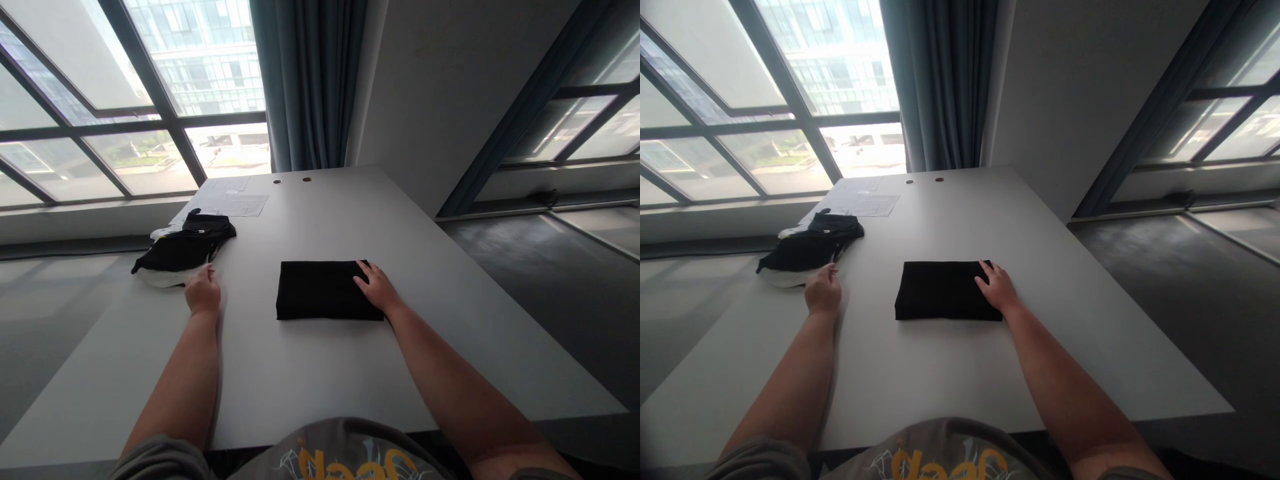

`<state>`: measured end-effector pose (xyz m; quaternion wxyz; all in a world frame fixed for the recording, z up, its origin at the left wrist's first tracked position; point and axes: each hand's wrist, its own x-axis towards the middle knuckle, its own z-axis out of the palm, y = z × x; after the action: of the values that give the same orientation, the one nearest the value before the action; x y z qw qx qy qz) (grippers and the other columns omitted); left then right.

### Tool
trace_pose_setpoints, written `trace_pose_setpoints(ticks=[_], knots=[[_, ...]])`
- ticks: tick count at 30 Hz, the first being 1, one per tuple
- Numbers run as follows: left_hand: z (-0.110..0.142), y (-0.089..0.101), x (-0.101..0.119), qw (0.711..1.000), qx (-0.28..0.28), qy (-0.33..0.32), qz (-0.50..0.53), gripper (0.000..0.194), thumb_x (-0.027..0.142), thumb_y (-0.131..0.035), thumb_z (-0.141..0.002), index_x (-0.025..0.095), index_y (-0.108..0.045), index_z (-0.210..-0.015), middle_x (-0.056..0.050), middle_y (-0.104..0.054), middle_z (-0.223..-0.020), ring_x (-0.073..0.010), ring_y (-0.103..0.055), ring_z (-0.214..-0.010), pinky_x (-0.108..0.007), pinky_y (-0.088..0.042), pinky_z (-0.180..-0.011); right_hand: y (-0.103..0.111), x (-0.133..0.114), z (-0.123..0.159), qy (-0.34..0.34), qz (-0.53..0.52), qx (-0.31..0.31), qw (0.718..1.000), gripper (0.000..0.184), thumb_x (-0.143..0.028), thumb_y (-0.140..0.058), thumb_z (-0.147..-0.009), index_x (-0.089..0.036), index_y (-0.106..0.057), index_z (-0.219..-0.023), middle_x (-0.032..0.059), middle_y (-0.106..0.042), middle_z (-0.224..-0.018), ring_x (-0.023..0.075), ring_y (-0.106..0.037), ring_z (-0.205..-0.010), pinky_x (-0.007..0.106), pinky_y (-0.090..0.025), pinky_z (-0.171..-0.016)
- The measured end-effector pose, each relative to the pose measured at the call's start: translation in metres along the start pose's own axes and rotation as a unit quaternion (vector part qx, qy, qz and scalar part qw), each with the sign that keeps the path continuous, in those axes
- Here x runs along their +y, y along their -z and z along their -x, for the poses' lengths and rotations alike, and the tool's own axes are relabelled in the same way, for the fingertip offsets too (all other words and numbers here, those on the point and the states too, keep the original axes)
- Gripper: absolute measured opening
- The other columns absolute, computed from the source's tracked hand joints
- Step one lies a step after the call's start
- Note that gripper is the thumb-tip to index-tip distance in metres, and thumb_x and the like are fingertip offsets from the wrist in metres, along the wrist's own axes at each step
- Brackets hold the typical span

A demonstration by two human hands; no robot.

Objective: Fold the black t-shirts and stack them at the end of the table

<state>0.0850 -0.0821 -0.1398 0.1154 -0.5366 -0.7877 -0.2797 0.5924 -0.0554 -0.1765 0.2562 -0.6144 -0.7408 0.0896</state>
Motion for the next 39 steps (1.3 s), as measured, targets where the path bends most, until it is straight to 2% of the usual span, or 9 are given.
trace_pose_setpoints(ticks=[2,4,8,11,14,21,30,34,39], knots=[[0.003,-0.004,0.012,0.998,-0.006,-0.055,0.025,0.04,0.025,-0.046,-0.096,0.016,-0.067,-0.128,-0.016,-0.072,-0.123,-0.0308,-0.064,-0.114,-0.042,-0.045,-0.101,0.001,-0.004,0.002,-0.005,-0.015,0.033,0.999,0.058,-0.043,-0.053,-0.098,-0.021,-0.055,-0.151,0.016,-0.041,-0.16,0.033,-0.047,-0.144,0.05,-0.04,-0.119],[0.012,-0.006,0.028,0.992,-0.051,-0.096,0.059,0.038,0.031,-0.046,-0.098,0.018,-0.069,-0.126,-0.013,-0.075,-0.114,-0.0287,-0.068,-0.106,-0.039,-0.047,-0.096,0.003,-0.009,0.007,-0.002,-0.021,0.078,0.997,0.054,-0.04,-0.055,-0.096,-0.021,-0.059,-0.147,0.0163,-0.038,-0.16,0.0334,-0.048,-0.142,0.051,-0.041,-0.118],[0.049,0.002,0.066,0.953,-0.192,-0.167,0.167,0.036,0.041,-0.043,-0.101,0.023,-0.067,-0.122,-0.002,-0.075,-0.081,-0.021,-0.069,-0.076,-0.031,-0.05,-0.078,0.013,-0.02,0.029,-0.016,-0.01,0.135,0.991,0.048,-0.039,-0.054,-0.097,-0.018,-0.062,-0.14,0.0189,-0.058,-0.135,0.0335,-0.059,-0.124,0.052,-0.047,-0.11],[0.081,0.015,0.088,0.918,-0.221,-0.228,0.237,0.035,0.042,-0.045,-0.101,0.024,-0.064,-0.125,0.0,-0.073,-0.083,-0.0181,-0.067,-0.073,-0.031,-0.05,-0.078,0.023,-0.023,0.059,-0.048,-0.012,0.099,0.994,0.048,-0.04,-0.052,-0.099,-0.018,-0.058,-0.141,0.016,-0.069,-0.117,0.0322,-0.067,-0.106,0.051,-0.053,-0.099],[0.102,0.023,0.099,0.913,-0.231,-0.23,0.246,0.039,0.044,-0.057,-0.095,0.025,-0.062,-0.128,-0.001,-0.071,-0.088,-0.0192,-0.066,-0.078,-0.032,-0.052,-0.08,0.033,-0.023,0.091,-0.041,-0.031,0.058,0.997,0.051,-0.039,-0.054,-0.097,-0.021,-0.053,-0.145,0.0125,-0.072,-0.111,0.0294,-0.069,-0.096,0.048,-0.055,-0.094],[0.097,0.028,0.093,0.875,-0.368,-0.213,0.232,0.052,0.039,-0.07,-0.084,0.029,-0.062,-0.134,0.003,-0.066,-0.079,-0.0178,-0.061,-0.069,-0.031,-0.049,-0.07,0.054,-0.016,0.115,0.007,-0.128,0.011,0.992,0.055,-0.029,-0.059,-0.088,-0.027,-0.057,-0.143,0.0095,-0.071,-0.121,0.0263,-0.068,-0.106,0.044,-0.055,-0.1],[0.082,0.031,0.081,0.871,-0.388,-0.209,0.219,0.047,0.043,-0.074,-0.08,0.029,-0.072,-0.126,0.004,-0.064,-0.076,-0.0159,-0.06,-0.069,-0.028,-0.048,-0.07,0.065,-0.003,0.105,0.025,-0.155,-0.021,0.987,0.024,-0.028,-0.061,-0.086,-0.024,-0.077,-0.103,0.0062,-0.073,-0.096,0.0238,-0.068,-0.09,0.039,-0.056,-0.086],[0.081,0.032,0.079,0.862,-0.393,-0.228,0.226,0.045,0.045,-0.068,-0.087,0.028,-0.07,-0.129,0.003,-0.066,-0.078,-0.0158,-0.06,-0.068,-0.029,-0.049,-0.069,0.068,0.003,0.106,0.056,-0.15,-0.039,0.986,0.025,-0.024,-0.056,-0.088,-0.023,-0.078,-0.101,0.0061,-0.071,-0.092,0.023,-0.067,-0.09,0.038,-0.055,-0.086],[0.083,0.043,0.102,0.899,-0.267,-0.283,0.202,0.035,0.043,-0.047,-0.101,0.025,-0.076,-0.106,-0.007,-0.072,-0.098,-0.0237,-0.065,-0.094,-0.04,-0.051,-0.093,0.07,-0.014,0.105,0.059,-0.09,0.053,0.993,0.029,-0.02,-0.05,-0.092,-0.023,-0.078,-0.097,0.0108,-0.069,-0.1,0.0276,-0.065,-0.102,0.045,-0.054,-0.097]])
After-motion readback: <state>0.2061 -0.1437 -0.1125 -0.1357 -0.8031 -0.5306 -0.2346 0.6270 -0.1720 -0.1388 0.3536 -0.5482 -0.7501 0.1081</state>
